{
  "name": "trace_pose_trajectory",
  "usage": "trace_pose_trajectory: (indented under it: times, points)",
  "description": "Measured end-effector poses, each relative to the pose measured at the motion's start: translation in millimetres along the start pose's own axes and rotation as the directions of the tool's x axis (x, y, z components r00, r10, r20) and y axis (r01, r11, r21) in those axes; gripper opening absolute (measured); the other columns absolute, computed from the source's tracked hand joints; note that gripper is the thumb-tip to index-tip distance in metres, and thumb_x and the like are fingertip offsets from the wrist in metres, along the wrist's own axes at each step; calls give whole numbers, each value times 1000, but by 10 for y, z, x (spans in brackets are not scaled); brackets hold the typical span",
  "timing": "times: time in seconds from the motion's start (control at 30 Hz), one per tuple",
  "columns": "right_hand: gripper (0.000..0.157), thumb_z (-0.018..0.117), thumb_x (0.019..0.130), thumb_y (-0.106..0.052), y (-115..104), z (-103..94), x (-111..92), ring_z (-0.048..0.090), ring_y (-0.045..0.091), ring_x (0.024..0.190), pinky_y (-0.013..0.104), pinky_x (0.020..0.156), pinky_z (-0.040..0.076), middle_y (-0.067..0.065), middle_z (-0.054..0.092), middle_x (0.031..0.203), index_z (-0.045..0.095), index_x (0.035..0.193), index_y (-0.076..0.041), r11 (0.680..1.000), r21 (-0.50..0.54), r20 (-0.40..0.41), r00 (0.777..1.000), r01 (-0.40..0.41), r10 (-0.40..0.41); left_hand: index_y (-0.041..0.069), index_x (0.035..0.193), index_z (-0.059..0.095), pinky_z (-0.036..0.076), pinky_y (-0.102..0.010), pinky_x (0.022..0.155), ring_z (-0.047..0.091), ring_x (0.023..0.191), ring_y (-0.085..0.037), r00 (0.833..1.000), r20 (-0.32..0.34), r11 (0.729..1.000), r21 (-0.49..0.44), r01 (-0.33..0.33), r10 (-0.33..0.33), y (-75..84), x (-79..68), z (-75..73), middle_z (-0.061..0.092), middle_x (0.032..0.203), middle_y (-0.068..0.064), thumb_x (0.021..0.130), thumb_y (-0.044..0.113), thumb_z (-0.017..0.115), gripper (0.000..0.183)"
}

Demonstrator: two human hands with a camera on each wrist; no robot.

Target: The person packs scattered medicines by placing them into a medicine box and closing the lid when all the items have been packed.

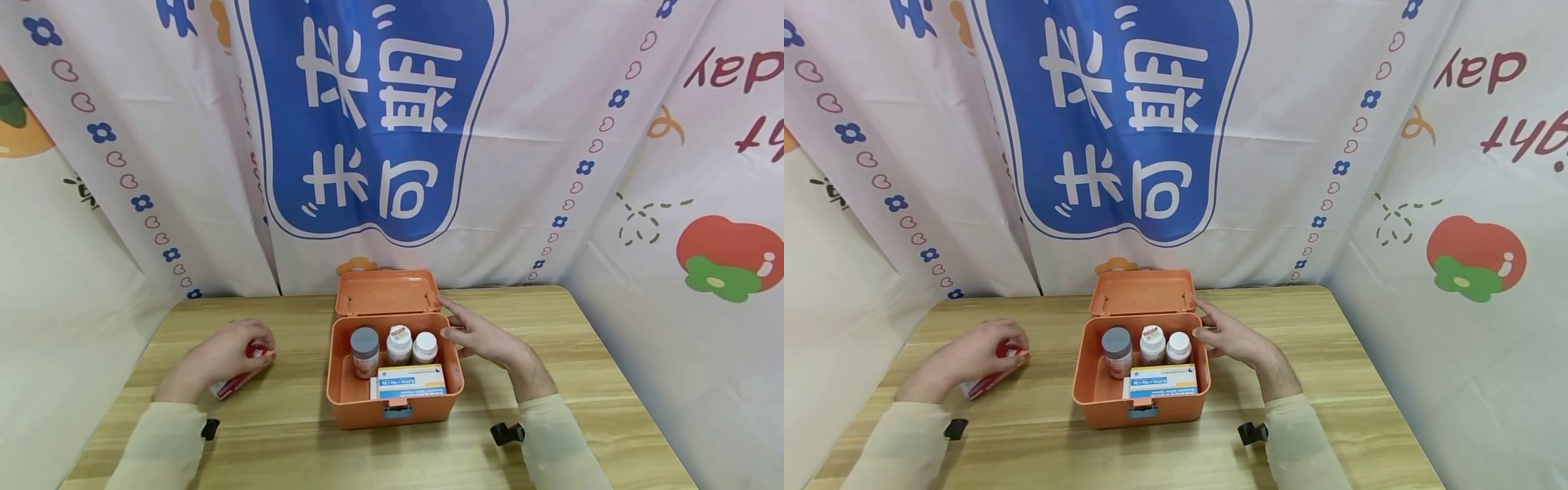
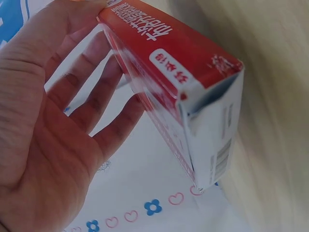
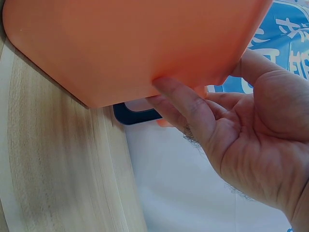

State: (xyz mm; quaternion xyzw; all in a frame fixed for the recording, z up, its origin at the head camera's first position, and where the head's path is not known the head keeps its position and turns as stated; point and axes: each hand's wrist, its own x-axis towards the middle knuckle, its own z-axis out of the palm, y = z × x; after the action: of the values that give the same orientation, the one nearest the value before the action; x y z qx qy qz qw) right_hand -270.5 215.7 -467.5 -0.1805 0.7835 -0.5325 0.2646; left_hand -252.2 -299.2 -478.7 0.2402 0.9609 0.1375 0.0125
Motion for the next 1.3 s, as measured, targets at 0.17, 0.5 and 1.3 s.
trace_pose_trajectory:
  times: [0.17,0.5,1.3]
  points:
    - [72,48,113,-22,0,0,1,56,45,141,57,102,60,27,45,161,6,171,-28,1000,1,1,1000,-1,1,31,95,71,56,-46,92,62,99,-14,1000,9,1000,5,3,-3,109,43,-18,67,103,12,89,26,85,16]
    - [73,49,113,-22,30,-7,20,65,38,133,53,98,62,28,48,158,6,171,-27,1000,-4,4,1000,19,-19,30,95,73,55,-48,96,62,103,-17,999,-21,999,25,-29,29,306,99,-57,69,105,11,90,26,84,13]
    - [76,52,112,-24,20,-3,9,67,35,128,53,99,62,28,48,158,5,172,-25,1000,-15,-1,1000,19,-19,31,93,74,59,-37,87,61,100,-13,989,-80,991,58,-122,127,737,215,-280,69,102,12,88,22,84,14]
